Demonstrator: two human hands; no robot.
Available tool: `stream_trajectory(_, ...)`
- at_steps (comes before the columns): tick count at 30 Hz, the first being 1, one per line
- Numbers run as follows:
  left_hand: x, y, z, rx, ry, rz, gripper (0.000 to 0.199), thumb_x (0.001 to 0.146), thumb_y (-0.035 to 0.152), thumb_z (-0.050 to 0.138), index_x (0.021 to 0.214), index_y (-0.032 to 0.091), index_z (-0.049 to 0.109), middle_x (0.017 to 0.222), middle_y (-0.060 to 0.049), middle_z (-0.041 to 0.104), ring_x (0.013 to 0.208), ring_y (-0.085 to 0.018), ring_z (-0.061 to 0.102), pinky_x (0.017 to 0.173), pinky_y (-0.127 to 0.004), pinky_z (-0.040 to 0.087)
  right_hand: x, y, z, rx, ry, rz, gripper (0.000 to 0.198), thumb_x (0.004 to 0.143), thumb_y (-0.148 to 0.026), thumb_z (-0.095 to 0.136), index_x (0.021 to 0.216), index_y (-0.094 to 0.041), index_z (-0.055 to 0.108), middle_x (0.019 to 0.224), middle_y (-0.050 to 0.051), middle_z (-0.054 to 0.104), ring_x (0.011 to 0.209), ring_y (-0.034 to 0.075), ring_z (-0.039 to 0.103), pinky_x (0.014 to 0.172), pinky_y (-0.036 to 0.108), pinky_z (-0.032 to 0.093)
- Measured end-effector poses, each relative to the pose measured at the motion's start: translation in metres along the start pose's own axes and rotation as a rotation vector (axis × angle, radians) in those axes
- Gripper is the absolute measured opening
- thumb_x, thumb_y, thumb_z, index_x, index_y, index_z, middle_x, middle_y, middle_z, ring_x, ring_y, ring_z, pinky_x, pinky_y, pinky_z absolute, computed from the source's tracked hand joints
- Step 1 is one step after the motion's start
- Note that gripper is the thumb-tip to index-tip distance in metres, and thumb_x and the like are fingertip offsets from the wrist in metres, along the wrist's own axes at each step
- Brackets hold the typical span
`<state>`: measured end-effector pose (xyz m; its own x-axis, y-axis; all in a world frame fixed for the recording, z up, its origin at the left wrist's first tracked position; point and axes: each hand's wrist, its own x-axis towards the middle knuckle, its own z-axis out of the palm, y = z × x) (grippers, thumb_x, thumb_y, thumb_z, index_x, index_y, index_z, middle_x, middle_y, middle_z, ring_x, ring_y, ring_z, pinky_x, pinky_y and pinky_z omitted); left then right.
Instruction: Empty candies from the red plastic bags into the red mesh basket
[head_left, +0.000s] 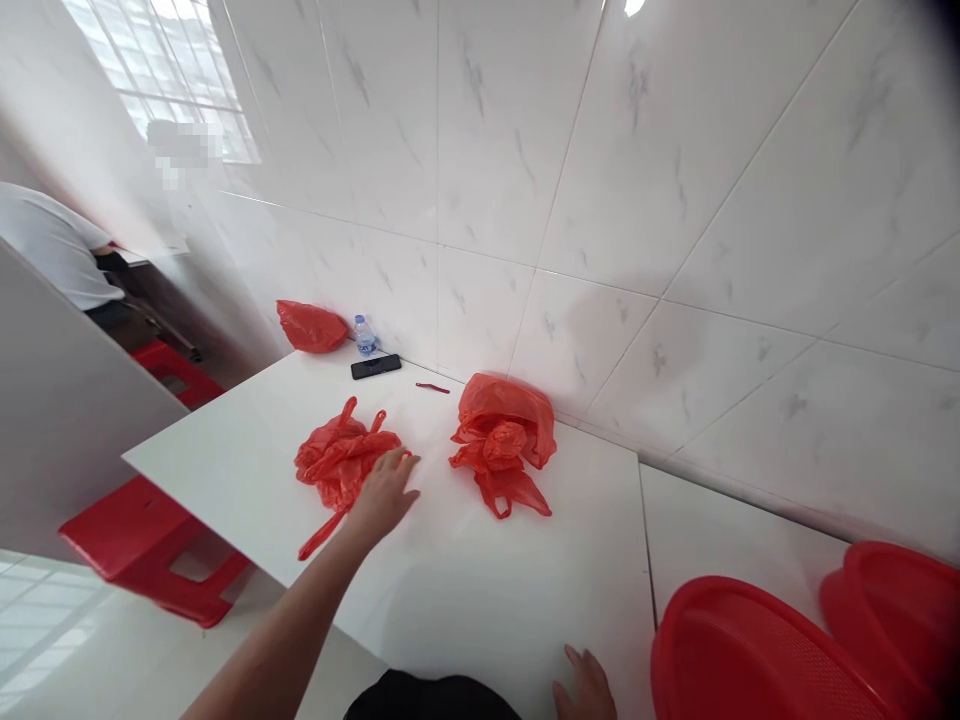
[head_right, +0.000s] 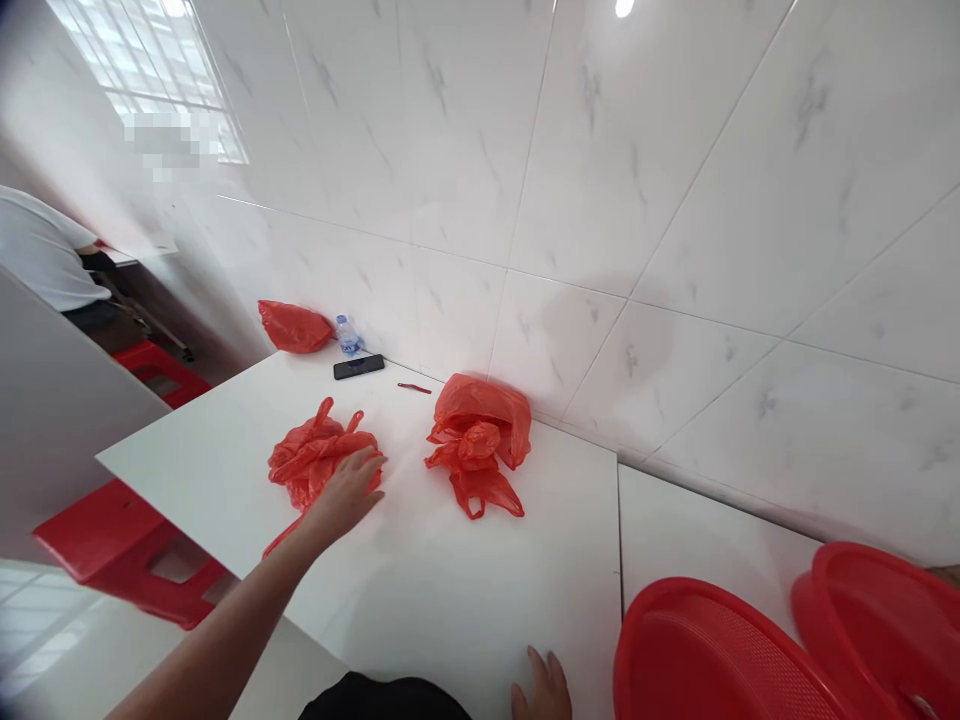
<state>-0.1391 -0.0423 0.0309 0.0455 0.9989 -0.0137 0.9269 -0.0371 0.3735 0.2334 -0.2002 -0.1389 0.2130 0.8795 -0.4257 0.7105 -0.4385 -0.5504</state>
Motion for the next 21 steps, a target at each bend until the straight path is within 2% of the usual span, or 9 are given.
stream_trajectory(4, 0.026, 0.038, 0.047, -0.063, -0.155, 0.164, 0.052, 0.078, 0.019, 0.063, 0.128, 0.029, 0.054, 0.154, -0.008, 0.034, 0.14, -0.03, 0.03, 0.108, -0.046, 0.035, 0.004, 0.003, 0.018, -0.234, -0.047, -0.039, 0.076, 0.061, -0.021, 0.063, 0.136, -0.012, 0.052, 0.151, 0.016, 0.036, 0.142, 0.036, 0.025, 0.111, 0.045, 0.034)
stream_trajectory(6, 0.042, 0.051, 0.068, -0.086, -0.198, 0.188, 0.048, 0.074, 0.016, 0.065, 0.12, 0.028, 0.06, 0.157, -0.006, 0.028, 0.145, -0.034, 0.019, 0.11, -0.052, 0.029, 0.006, 0.008, 0.024, -0.265, -0.078, -0.053, 0.078, 0.063, -0.018, 0.061, 0.139, -0.015, 0.048, 0.153, 0.014, 0.032, 0.143, 0.036, 0.022, 0.11, 0.045, 0.036)
stream_trajectory(8, 0.056, 0.059, 0.083, -0.122, -0.22, 0.179, 0.039, 0.073, 0.013, 0.064, 0.11, 0.025, 0.065, 0.159, -0.007, 0.024, 0.146, -0.037, 0.007, 0.112, -0.06, 0.018, 0.007, 0.013, 0.027, -0.298, -0.108, -0.06, 0.079, 0.064, -0.016, 0.059, 0.142, -0.017, 0.044, 0.155, 0.012, 0.029, 0.143, 0.035, 0.02, 0.107, 0.046, 0.039)
stream_trajectory(10, 0.064, 0.063, 0.093, -0.186, -0.235, 0.156, 0.033, 0.072, 0.011, 0.063, 0.103, 0.021, 0.068, 0.157, -0.009, 0.029, 0.146, -0.04, 0.002, 0.111, -0.065, 0.008, 0.007, 0.015, 0.028, -0.356, -0.122, -0.056, 0.082, 0.064, -0.014, 0.058, 0.144, -0.019, 0.039, 0.156, 0.011, 0.025, 0.143, 0.035, 0.019, 0.105, 0.046, 0.041)
stream_trajectory(12, 0.067, 0.066, 0.098, -0.287, -0.256, 0.135, 0.033, 0.072, 0.011, 0.063, 0.104, 0.018, 0.069, 0.151, -0.014, 0.04, 0.145, -0.044, 0.006, 0.11, -0.067, 0.005, 0.007, 0.013, 0.029, -0.418, -0.129, -0.036, 0.084, 0.065, -0.012, 0.056, 0.146, -0.021, 0.035, 0.157, 0.01, 0.022, 0.144, 0.034, 0.018, 0.105, 0.046, 0.042)
stream_trajectory(14, 0.063, 0.071, 0.1, -0.422, -0.283, 0.134, 0.039, 0.071, 0.015, 0.064, 0.11, 0.015, 0.068, 0.144, -0.017, 0.048, 0.143, -0.044, 0.015, 0.112, -0.062, 0.008, 0.006, 0.01, 0.03, -0.455, -0.143, -0.013, 0.085, 0.066, -0.012, 0.056, 0.147, -0.024, 0.034, 0.158, 0.008, 0.021, 0.144, 0.033, 0.017, 0.105, 0.047, 0.041)
stream_trajectory(17, 0.052, 0.081, 0.098, -0.683, -0.347, 0.157, 0.046, 0.076, 0.026, 0.063, 0.121, 0.017, 0.064, 0.142, -0.013, 0.052, 0.136, -0.037, 0.034, 0.112, -0.048, 0.024, 0.004, 0.005, 0.032, -0.463, -0.141, 0.012, 0.087, 0.065, -0.009, 0.056, 0.147, -0.026, 0.032, 0.158, 0.009, 0.019, 0.144, 0.034, 0.015, 0.106, 0.05, 0.038)
stream_trajectory(21, 0.041, 0.092, 0.096, -1.064, -0.486, 0.112, 0.048, 0.084, 0.042, 0.056, 0.126, 0.018, 0.059, 0.123, -0.011, 0.066, 0.112, -0.028, 0.058, 0.096, -0.042, 0.043, 0.0, 0.002, 0.03, -0.417, -0.129, -0.012, 0.091, 0.061, -0.006, 0.058, 0.147, -0.022, 0.032, 0.158, 0.014, 0.014, 0.144, 0.036, 0.012, 0.106, 0.054, 0.035)
